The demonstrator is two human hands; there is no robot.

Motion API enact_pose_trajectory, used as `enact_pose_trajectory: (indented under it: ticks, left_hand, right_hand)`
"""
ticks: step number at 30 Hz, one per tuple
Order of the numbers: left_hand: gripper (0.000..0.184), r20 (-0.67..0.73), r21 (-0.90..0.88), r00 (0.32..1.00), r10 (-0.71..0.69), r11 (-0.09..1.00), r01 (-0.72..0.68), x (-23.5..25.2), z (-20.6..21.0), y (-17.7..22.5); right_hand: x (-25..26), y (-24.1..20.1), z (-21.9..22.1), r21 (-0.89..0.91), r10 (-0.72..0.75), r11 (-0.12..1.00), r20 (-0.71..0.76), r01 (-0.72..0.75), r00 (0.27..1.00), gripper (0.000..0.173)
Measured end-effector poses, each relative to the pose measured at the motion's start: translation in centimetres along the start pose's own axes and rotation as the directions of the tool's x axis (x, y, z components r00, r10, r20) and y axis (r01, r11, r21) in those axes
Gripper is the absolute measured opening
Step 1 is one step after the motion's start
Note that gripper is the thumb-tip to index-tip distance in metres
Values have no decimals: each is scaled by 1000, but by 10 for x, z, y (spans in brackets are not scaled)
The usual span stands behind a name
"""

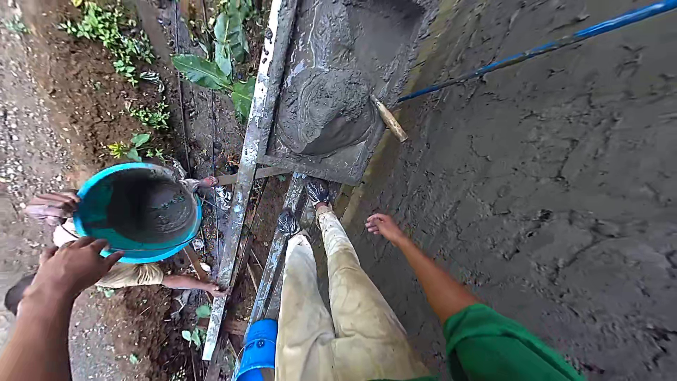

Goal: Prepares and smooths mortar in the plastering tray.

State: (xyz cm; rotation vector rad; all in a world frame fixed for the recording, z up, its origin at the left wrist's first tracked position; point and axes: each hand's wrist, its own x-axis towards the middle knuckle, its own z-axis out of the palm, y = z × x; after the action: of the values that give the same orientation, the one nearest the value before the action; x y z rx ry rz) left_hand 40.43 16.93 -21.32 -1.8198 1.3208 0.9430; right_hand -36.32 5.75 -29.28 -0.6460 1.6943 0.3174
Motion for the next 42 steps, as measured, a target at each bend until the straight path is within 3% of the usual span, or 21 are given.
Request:
enact_pose_trajectory:
  ticks: [3, 6, 10, 12, 16, 19, 21, 23, 25, 26, 27, 29, 31, 34, 37, 39, 42]
  left_hand:
    - [43, -16, -83, 998, -63, 995, 61, -4, -14, 44]
    - [38, 23, -278, 999, -37, 960, 42, -17, -23, 113]
    - [32, 140, -618, 989, 42, 785, 54, -25, 14, 212]
    - [27, 173, -654, 976, 131, 756, 15, -20, 34, 262]
    - [28, 86, -638, 952, 292, 751, -173, 6, 61, 340]
    - [32, 58, -621, 938, 342, 748, -235, 27, 50, 380]
    - [33, 31, -614, 931, 364, 742, -270, 25, 36, 396]
    - [33, -34, -604, 929, 369, 733, -313, 26, 13, 411]
    - [32, -71, -598, 930, 361, 731, -330, 10, -16, 419]
    - [31, -105, -603, 927, 360, 718, -348, 2, -29, 423]
    - [30, -147, -614, 918, 368, 694, -376, -4, -40, 428]
    - [29, -221, -640, 892, 395, 631, -438, -9, -57, 437]
    - [29, -231, -659, 879, 416, 598, -456, -5, -69, 443]
    - [30, -158, -685, 891, 425, 603, -409, 6, -67, 441]
    - [30, -80, -718, 905, 418, 606, -343, 35, -49, 445]
    - [31, 0, -714, 903, 431, 631, -302, 61, -36, 446]
    - [33, 117, -736, 891, 439, 641, -219, 91, -12, 451]
  right_hand:
    - [24, -15, -16, -104, -31, 994, -20, 29, 999, 34]
    - [68, -34, -41, -310, -83, 949, -77, 55, 994, 32]
    - [140, -87, -93, -468, -154, 883, -234, 27, 960, 49]
    - [175, -119, -121, -517, -180, 856, -347, -28, 920, 63]
    - [252, -155, -170, -573, -226, 812, -478, -106, 849, 86]
    - [293, -169, -173, -595, -77, 778, -409, -202, 909, 85]
    - [294, -161, -155, -575, -39, 799, -341, -175, 939, 82]
    - [284, -165, -136, -440, -78, 898, -233, -34, 969, 73]
    - [266, -181, -101, -80, -68, 995, -94, 61, 993, 59]
    - [254, -195, -86, 159, -57, 985, -43, 63, 997, 52]
    - [245, -210, -76, 397, -51, 916, -7, 50, 999, 45]
    - [238, -238, -70, 740, -41, 672, 38, -1, 998, 33]
    - [238, -264, -68, 817, -21, 576, -21, 29, 1000, 27]
    - [208, -271, -46, 610, -23, 785, -146, 108, 989, 40]
    - [140, -227, -17, 291, -82, 947, -200, 139, 976, 61]
    - [114, -192, 21, 106, -54, 991, -223, 79, 973, 61]
    - [134, -183, 72, -80, 74, 993, -188, -91, 979, 69]
